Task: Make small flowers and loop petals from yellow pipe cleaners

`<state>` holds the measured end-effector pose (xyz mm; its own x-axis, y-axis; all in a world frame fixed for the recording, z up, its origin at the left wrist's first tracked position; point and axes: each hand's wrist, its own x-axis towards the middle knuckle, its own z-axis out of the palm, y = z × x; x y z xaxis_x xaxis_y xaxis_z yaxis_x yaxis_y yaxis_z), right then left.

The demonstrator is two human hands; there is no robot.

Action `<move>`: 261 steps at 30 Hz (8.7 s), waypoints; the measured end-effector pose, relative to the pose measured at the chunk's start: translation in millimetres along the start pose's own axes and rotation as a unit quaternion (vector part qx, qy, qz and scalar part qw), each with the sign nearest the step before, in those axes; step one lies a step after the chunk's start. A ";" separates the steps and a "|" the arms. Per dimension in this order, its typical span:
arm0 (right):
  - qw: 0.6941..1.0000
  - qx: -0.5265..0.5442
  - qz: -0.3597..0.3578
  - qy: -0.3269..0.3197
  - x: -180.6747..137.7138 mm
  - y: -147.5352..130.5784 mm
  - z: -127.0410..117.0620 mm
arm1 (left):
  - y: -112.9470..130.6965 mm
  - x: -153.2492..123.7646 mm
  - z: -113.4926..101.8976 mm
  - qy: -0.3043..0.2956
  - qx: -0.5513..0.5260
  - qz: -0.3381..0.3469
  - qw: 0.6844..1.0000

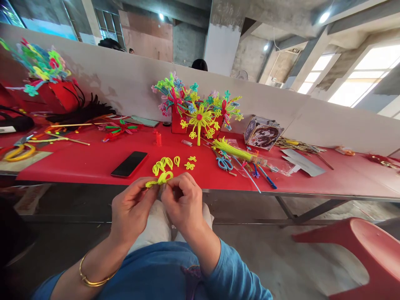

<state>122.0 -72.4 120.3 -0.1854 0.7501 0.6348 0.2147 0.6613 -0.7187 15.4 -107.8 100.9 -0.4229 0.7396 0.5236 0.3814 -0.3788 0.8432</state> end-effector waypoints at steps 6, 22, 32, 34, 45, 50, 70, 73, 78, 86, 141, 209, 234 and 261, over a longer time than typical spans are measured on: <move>1.000 0.000 -0.009 -0.001 -0.1 -1.1 -0.4 | -1.9 -0.3 1.4 0.000 -0.070 -0.068 0.995; 0.996 -0.021 -0.057 -0.072 7.9 10.2 -22.4 | -1.6 6.3 -12.8 -0.177 -0.143 -0.131 0.965; 0.941 0.169 0.138 -0.258 6.6 15.0 -30.3 | -0.9 4.3 -11.3 -0.247 -0.234 -0.269 0.901; 0.934 0.182 0.157 -0.263 5.3 14.9 -30.2 | -0.8 3.3 -10.7 -0.243 -0.233 -0.289 0.896; 0.875 0.297 0.071 -0.376 9.9 35.5 -39.5 | 1.2 1.3 -11.4 -0.301 -0.304 -0.376 0.822; 0.912 0.187 -0.056 -0.362 13.5 31.1 -42.5 | 0.2 0.0 -10.2 -0.319 -0.326 -0.405 0.793; 0.892 0.218 0.212 -0.334 -6.8 33.4 -32.2 | 0.2 3.2 -22.9 -0.315 -0.014 -0.085 0.945; 0.855 0.299 0.273 -0.325 -11.3 34.6 -26.7 | -3.8 -1.7 -22.4 -0.285 -0.034 -0.046 0.957; 0.812 0.348 0.350 -0.312 -16.5 36.0 -20.6 | -8.5 -5.5 -20.4 -0.258 -0.048 -0.015 0.965; 0.796 0.363 0.366 -0.316 -18.0 43.4 -18.9 | -6.7 0.7 -24.3 -0.306 0.031 0.035 0.951; 0.962 0.101 0.217 -0.131 -32.1 40.2 10.9 | -32.2 -23.5 -0.4 -0.099 -0.115 -0.263 0.953; 0.979 -0.046 0.021 -0.199 -14.3 37.5 -7.9 | -27.1 -9.4 -2.3 -0.074 -0.321 -0.395 0.858; 0.976 -0.179 -0.013 -0.126 -20.6 24.3 -8.5 | -11.3 -9.5 -4.3 -0.124 -0.240 -0.325 0.906; 0.808 0.391 0.393 -0.201 -21.0 60.2 5.6 | -31.3 -2.2 -9.0 -0.245 -0.206 -0.288 0.903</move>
<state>133.4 -48.4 62.1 -0.6170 0.7753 -0.1346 -0.2242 -0.3371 -0.9144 -3.0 -102.6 74.5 -0.0018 0.9989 -0.0475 -0.1660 0.0465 0.9850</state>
